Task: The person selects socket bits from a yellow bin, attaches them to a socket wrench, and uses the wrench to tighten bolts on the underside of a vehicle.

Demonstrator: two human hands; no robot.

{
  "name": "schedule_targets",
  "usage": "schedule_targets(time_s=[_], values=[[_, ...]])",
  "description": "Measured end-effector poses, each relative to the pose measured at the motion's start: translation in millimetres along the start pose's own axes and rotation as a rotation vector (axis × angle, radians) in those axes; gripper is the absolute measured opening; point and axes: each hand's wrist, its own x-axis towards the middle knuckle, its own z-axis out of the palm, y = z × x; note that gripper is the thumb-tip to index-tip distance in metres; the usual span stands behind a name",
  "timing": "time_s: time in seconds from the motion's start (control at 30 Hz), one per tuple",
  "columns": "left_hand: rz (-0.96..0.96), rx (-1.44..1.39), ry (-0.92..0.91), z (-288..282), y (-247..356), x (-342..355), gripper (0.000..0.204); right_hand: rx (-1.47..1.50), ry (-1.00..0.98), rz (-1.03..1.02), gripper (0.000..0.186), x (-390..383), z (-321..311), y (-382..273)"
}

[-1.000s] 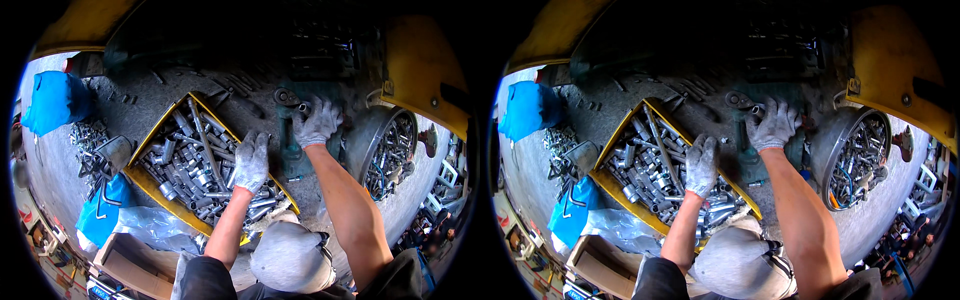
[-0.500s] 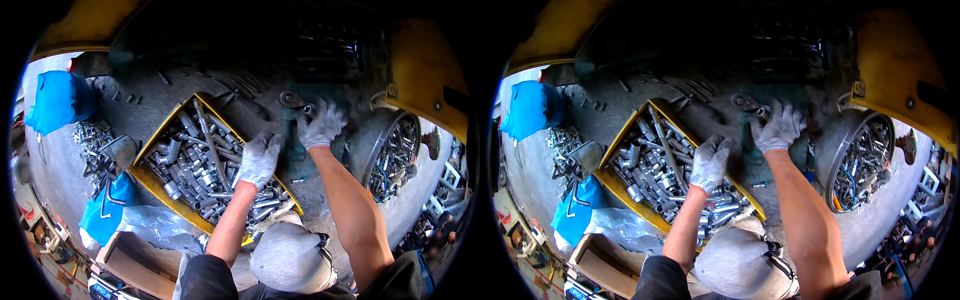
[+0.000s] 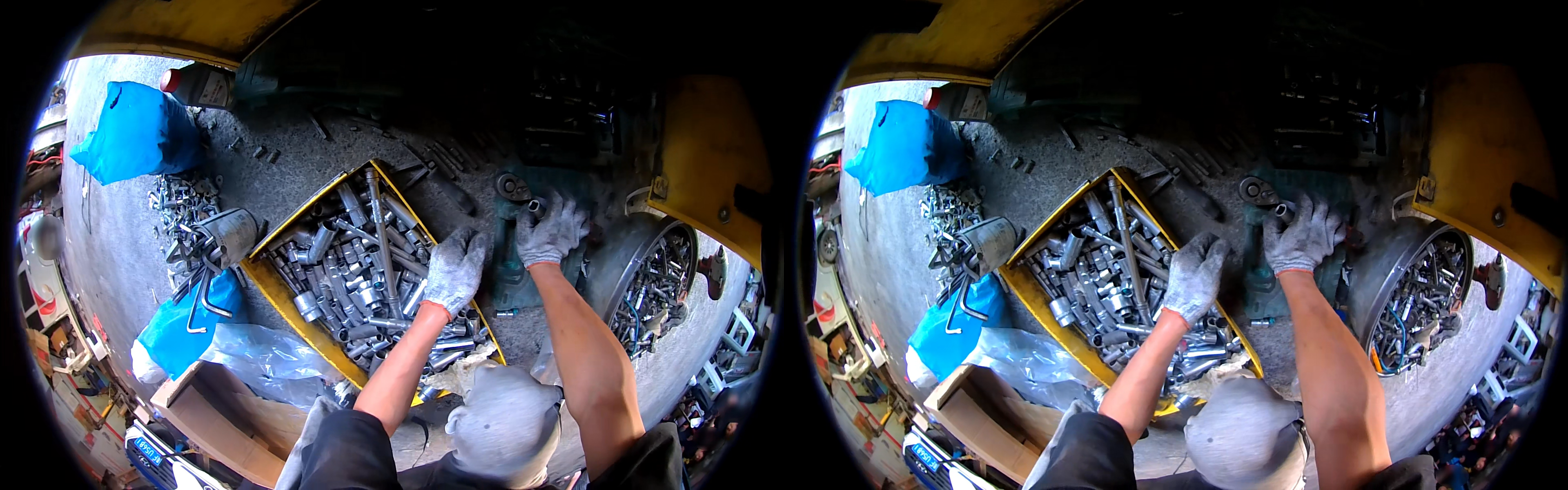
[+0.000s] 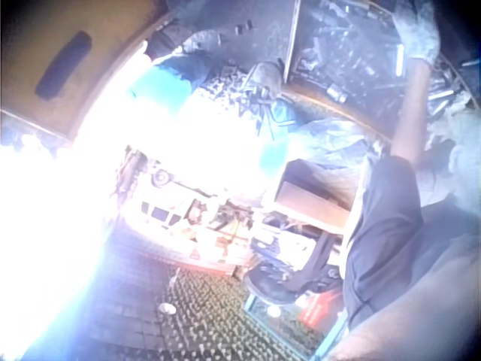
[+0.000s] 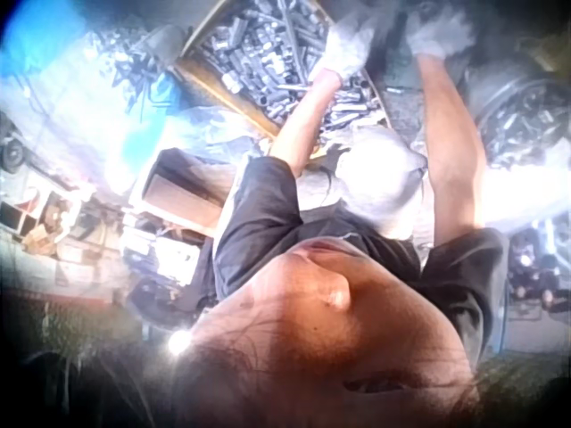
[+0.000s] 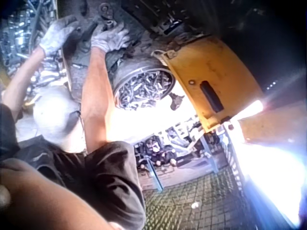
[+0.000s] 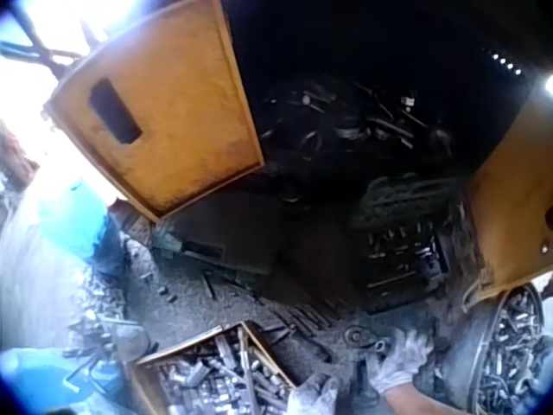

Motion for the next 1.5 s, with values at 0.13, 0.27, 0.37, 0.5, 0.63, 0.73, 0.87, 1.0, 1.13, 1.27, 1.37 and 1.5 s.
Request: schedule_targets(time_s=[0.13,0.27,0.37,0.5,0.63,0.73,0.87,1.0,1.13,1.27,1.37,1.5], values=[[0.016,0.026,0.019,4,-3,1,0.028,-0.012,0.012,-0.013,0.057,0,4,4],[-0.024,-0.002,-0.005,2,3,-1,0.028,0.019,0.039,-0.036,0.057,-1,7,9],[0.012,0.025,-0.02,2,-4,-1,0.026,0.016,0.012,-0.012,0.057,-1,2,2],[0.035,0.043,-0.084,-1,-3,1,0.026,0.056,-0.011,-0.007,0.056,2,-3,2],[0.047,0.067,-0.09,-2,-5,1,0.027,0.019,0.013,-0.005,0.055,2,-2,2],[0.023,0.064,-0.111,-5,1,2,0.028,0.009,0.041,-0.024,0.055,1,4,5],[0.052,0.06,-0.076,0,-4,1,0.029,0.053,0.063,-0.037,0.056,0,5,5],[0.011,0.095,-0.079,1,4,2,0.027,0.028,0.072,-0.05,0.057,0,5,5],[-0.045,0.216,-0.074,6,10,3,0.024,0.062,0.034,-0.022,0.056,-1,3,5],[0.041,0.171,-0.065,9,-6,10,0.024,0.054,-0.002,-0.013,0.057,-2,3,7],[0.611,0.874,-0.18,-21,-28,50,0.023,0.081,0.029,-0.035,0.058,-2,5,5],[0.039,0.108,0.053,-43,54,104,0.029,0.086,-0.012,-0.012,0.059,-1,2,9]])
